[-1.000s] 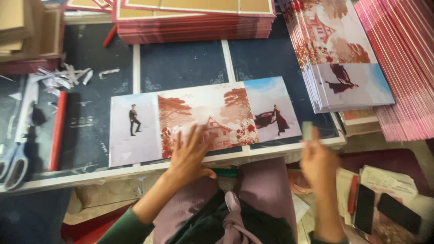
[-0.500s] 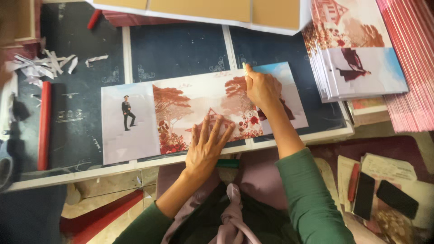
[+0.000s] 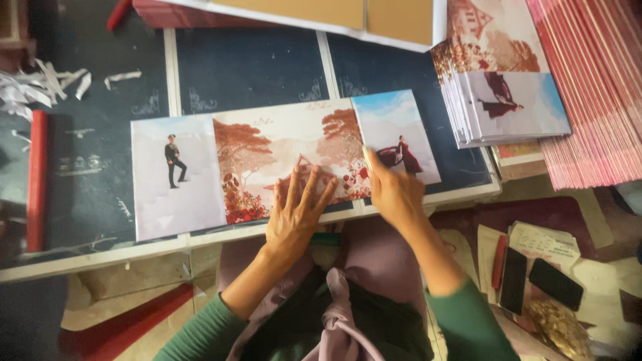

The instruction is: The person assembles printed cards by applying glue to the edges of a brown cardboard backing and attaching a printed image sheet. They smooth the surfaces to ensure adhesion and repeat the process for multiple cards.

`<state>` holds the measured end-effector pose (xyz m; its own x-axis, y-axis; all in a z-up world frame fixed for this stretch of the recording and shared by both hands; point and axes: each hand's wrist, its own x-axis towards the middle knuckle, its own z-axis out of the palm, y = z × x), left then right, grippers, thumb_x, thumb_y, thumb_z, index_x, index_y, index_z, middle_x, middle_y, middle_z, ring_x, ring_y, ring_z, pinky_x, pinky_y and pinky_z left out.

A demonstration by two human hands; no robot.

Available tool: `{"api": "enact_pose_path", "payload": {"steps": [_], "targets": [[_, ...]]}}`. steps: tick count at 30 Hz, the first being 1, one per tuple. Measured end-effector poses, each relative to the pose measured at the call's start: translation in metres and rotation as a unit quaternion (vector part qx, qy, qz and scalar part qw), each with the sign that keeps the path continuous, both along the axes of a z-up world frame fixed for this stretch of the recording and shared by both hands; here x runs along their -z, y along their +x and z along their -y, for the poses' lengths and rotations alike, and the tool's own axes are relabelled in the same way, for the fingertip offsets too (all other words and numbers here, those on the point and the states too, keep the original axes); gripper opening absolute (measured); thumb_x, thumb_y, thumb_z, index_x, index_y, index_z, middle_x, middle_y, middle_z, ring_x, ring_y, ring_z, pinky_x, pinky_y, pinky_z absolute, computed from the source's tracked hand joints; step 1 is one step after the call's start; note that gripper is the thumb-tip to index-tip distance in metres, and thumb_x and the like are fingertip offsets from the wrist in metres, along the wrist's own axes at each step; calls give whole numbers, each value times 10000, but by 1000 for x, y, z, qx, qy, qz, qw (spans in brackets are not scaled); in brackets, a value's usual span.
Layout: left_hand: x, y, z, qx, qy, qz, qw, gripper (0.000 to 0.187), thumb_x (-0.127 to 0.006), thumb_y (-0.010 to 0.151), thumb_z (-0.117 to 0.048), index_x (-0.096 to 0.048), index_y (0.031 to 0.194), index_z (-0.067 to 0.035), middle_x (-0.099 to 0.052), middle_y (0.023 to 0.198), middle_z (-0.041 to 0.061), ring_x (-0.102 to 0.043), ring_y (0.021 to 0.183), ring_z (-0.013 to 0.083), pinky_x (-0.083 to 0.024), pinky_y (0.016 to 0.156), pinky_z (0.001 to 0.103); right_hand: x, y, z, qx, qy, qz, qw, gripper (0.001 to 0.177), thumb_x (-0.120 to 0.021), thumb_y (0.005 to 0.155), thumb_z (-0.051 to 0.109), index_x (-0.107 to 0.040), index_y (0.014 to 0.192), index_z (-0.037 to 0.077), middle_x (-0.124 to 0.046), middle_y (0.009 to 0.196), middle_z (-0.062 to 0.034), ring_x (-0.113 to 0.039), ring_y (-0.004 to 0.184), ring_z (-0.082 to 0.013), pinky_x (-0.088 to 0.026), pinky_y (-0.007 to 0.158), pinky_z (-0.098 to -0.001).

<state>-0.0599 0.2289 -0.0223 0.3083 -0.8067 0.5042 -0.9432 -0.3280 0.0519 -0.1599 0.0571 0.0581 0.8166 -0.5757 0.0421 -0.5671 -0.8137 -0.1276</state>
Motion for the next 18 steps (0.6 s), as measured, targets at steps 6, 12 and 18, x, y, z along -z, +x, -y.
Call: {"api": "enact_pose_path", "payload": {"steps": [6, 12, 18], "targets": [[-44, 50, -36, 57, 71, -217, 972, 805, -749, 549, -597, -553, 1264, -286, -459, 1388, 71, -446, 1250, 351, -465, 923, 517, 46, 114, 94, 25, 21, -2, 999, 411, -469, 892, 378, -542, 1296, 363, -690, 839, -139, -666, 862, -377, -522, 752, -537], [-43, 148, -154, -250, 86, -131, 956, 670, -473, 817, -653, -444, 1406, -333, -350, 1475, 215, -282, 1359, 466, -264, 1028, 646, -17, 67, 7, 41, 65, -29, 997, 485, -429, 928, 266, -391, 1409, 215, -665, 821, -273, -646, 876, -451, -488, 778, -569], [-37, 119, -117, -290, 26, -167, 942, 568, -521, 882, -524, -481, 1384, -261, -330, 1442, 293, -316, 1327, 467, -278, 1032, 611, 4, 47, -148, -157, 118, 67, 978, 560, -542, 845, 157, -421, 1376, 30, -631, 588, -263, -666, 587, -402, -493, 480, -505]]}}
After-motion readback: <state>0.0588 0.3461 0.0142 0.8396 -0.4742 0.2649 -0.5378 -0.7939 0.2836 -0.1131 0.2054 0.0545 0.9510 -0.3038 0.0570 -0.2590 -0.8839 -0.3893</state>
